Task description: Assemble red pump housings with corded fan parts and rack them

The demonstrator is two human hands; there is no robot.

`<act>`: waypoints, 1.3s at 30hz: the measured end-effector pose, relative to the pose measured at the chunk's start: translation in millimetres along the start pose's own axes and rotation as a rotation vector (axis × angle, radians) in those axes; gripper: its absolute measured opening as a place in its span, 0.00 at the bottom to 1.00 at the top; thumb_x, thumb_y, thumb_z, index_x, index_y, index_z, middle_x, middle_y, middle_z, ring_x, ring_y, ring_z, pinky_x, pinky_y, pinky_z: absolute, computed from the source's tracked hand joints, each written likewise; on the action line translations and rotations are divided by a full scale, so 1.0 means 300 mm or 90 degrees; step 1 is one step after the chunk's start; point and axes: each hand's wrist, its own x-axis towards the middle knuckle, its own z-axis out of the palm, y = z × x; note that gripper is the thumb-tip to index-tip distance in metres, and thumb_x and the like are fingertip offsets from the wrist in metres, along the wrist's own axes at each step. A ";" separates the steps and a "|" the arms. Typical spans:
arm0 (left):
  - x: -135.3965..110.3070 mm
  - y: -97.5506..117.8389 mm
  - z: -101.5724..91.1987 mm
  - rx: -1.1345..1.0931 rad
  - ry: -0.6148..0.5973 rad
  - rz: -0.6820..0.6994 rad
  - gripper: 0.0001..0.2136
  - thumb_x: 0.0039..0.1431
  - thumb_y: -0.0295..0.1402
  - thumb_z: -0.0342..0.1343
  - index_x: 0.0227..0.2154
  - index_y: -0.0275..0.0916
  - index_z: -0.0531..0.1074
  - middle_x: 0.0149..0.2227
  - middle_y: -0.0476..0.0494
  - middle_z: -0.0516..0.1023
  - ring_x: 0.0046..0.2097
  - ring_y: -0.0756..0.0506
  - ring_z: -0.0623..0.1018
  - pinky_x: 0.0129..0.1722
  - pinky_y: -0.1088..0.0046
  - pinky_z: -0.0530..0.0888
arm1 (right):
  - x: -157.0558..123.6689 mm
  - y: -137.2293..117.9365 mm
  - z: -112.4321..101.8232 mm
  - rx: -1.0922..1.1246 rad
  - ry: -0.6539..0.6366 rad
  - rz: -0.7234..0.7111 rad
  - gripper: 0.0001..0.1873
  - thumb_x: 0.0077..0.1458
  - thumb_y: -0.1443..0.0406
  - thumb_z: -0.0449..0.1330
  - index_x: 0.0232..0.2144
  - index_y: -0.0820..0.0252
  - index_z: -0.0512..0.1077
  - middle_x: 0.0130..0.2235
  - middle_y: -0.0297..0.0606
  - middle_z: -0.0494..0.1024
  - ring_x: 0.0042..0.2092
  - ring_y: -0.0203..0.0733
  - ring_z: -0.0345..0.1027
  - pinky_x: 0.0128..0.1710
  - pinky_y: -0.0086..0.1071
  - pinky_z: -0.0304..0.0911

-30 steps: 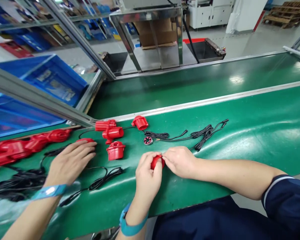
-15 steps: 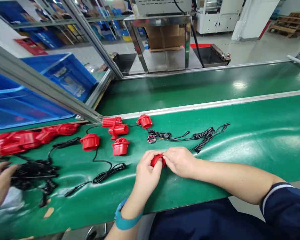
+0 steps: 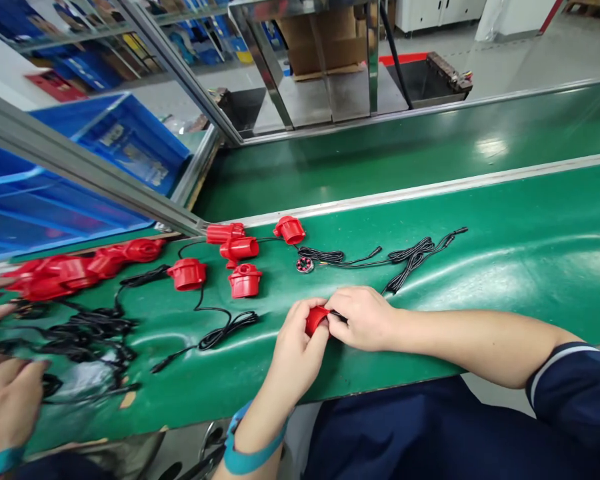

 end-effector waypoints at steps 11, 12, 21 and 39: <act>0.064 -0.003 -0.001 -0.024 -0.075 -0.083 0.19 0.50 0.44 0.56 0.44 0.40 0.72 0.45 0.41 0.78 0.44 0.38 0.77 0.48 0.61 0.72 | 0.012 0.013 -0.003 -0.018 -0.032 0.035 0.06 0.60 0.66 0.56 0.33 0.60 0.72 0.36 0.40 0.80 0.37 0.44 0.73 0.37 0.33 0.66; 0.067 -0.004 0.003 -0.029 -0.069 -0.097 0.20 0.49 0.44 0.56 0.43 0.41 0.72 0.45 0.42 0.78 0.44 0.38 0.77 0.48 0.61 0.71 | 0.013 0.018 -0.002 -0.016 -0.028 0.039 0.06 0.60 0.65 0.56 0.33 0.60 0.72 0.36 0.40 0.80 0.37 0.43 0.73 0.37 0.33 0.65; 0.045 0.047 -0.080 -0.250 -0.233 -0.133 0.18 0.55 0.40 0.60 0.47 0.41 0.70 0.43 0.44 0.77 0.43 0.42 0.74 0.42 0.70 0.72 | -0.019 0.023 -0.006 0.052 0.073 -0.051 0.08 0.63 0.63 0.56 0.32 0.60 0.71 0.31 0.37 0.76 0.31 0.39 0.67 0.32 0.32 0.61; 0.046 0.005 -0.112 -0.373 -0.249 -0.097 0.16 0.57 0.30 0.53 0.49 0.40 0.71 0.49 0.44 0.75 0.51 0.41 0.72 0.53 0.66 0.70 | -0.043 -0.016 -0.086 -0.167 -0.010 -0.269 0.14 0.72 0.65 0.50 0.48 0.63 0.74 0.59 0.56 0.73 0.44 0.47 0.70 0.39 0.40 0.68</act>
